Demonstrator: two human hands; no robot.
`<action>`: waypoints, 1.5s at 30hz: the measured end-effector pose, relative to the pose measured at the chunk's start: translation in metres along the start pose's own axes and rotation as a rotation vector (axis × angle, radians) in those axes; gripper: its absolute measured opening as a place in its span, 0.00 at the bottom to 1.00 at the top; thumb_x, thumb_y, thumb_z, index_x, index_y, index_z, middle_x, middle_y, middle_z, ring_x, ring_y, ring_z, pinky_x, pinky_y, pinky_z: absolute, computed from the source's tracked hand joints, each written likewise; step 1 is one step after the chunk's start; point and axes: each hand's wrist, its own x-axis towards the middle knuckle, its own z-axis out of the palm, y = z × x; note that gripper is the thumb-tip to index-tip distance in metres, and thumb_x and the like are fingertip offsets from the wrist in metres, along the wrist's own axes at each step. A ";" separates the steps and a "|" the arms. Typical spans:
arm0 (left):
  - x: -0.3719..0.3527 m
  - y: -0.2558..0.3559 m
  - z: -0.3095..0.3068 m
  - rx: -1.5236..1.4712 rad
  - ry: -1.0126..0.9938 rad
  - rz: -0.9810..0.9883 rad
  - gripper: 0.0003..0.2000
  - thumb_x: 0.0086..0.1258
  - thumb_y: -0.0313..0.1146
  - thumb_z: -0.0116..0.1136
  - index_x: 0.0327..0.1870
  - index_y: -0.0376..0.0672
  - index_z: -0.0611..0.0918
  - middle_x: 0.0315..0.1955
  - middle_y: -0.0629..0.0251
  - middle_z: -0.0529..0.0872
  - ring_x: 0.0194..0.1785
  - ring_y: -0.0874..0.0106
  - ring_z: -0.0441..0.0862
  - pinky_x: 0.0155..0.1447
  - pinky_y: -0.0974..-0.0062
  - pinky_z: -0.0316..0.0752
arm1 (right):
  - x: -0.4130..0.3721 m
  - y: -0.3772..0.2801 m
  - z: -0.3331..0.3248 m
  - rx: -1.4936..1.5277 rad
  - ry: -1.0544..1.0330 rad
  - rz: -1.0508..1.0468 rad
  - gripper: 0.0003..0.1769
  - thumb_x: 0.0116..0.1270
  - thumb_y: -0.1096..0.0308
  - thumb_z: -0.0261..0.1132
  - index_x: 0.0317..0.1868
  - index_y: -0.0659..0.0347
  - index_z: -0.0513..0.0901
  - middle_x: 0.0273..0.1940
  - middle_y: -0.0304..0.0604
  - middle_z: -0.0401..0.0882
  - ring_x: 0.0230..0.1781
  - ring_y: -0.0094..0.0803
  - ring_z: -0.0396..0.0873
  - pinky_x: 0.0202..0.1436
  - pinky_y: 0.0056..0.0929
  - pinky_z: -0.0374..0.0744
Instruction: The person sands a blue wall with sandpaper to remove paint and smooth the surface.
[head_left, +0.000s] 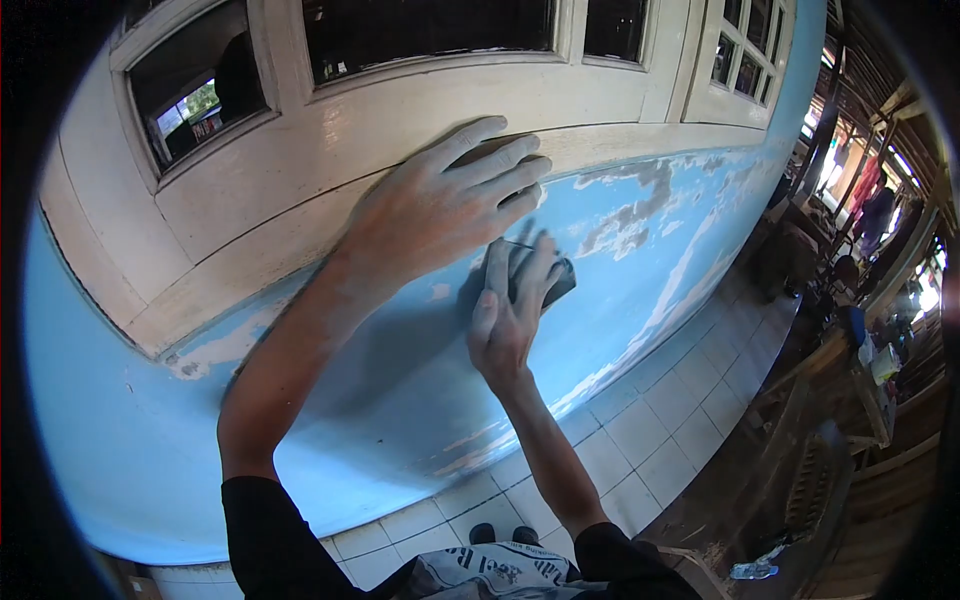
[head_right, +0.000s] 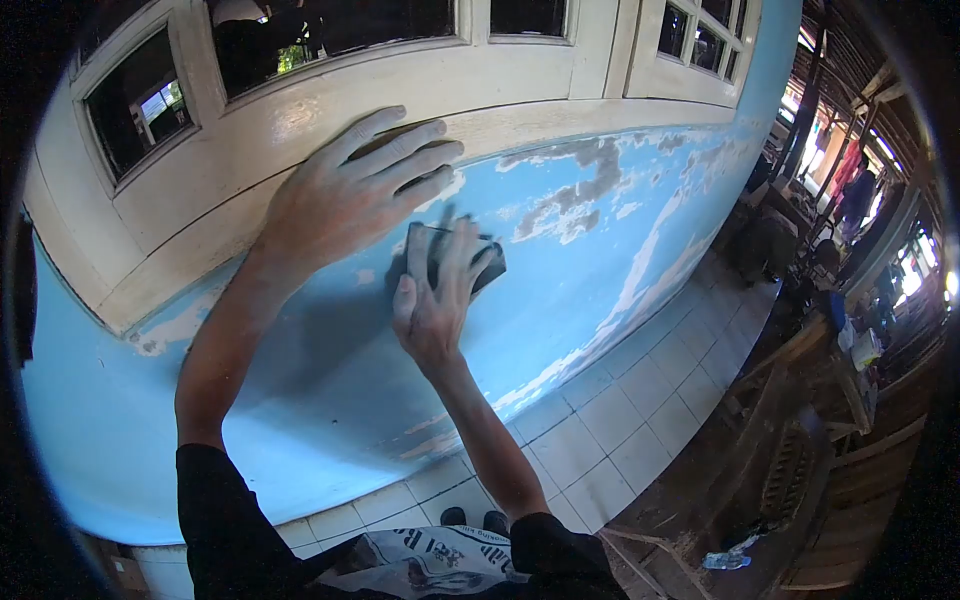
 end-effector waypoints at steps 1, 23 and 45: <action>0.000 -0.001 0.000 0.006 -0.001 0.002 0.17 0.65 0.42 0.57 0.56 0.62 0.80 0.64 0.83 0.74 0.70 0.80 0.65 0.78 0.72 0.54 | -0.008 0.000 0.001 -0.038 -0.081 -0.019 0.30 0.79 0.58 0.36 0.68 0.72 0.67 0.70 0.76 0.53 0.73 0.69 0.52 0.70 0.70 0.47; 0.001 -0.001 0.004 -0.018 0.026 0.009 0.17 0.63 0.42 0.58 0.54 0.62 0.81 0.63 0.83 0.75 0.69 0.80 0.66 0.78 0.72 0.56 | 0.010 -0.001 -0.006 0.115 -0.049 0.050 0.27 0.63 0.75 0.57 0.65 0.64 0.74 0.69 0.78 0.52 0.73 0.69 0.51 0.70 0.68 0.52; -0.001 0.001 0.004 0.000 0.018 -0.006 0.19 0.62 0.40 0.61 0.56 0.63 0.79 0.63 0.83 0.74 0.70 0.80 0.65 0.78 0.74 0.55 | 0.007 -0.013 -0.006 0.050 -0.035 -0.132 0.25 0.63 0.76 0.60 0.63 0.70 0.74 0.66 0.59 0.68 0.67 0.57 0.69 0.69 0.70 0.57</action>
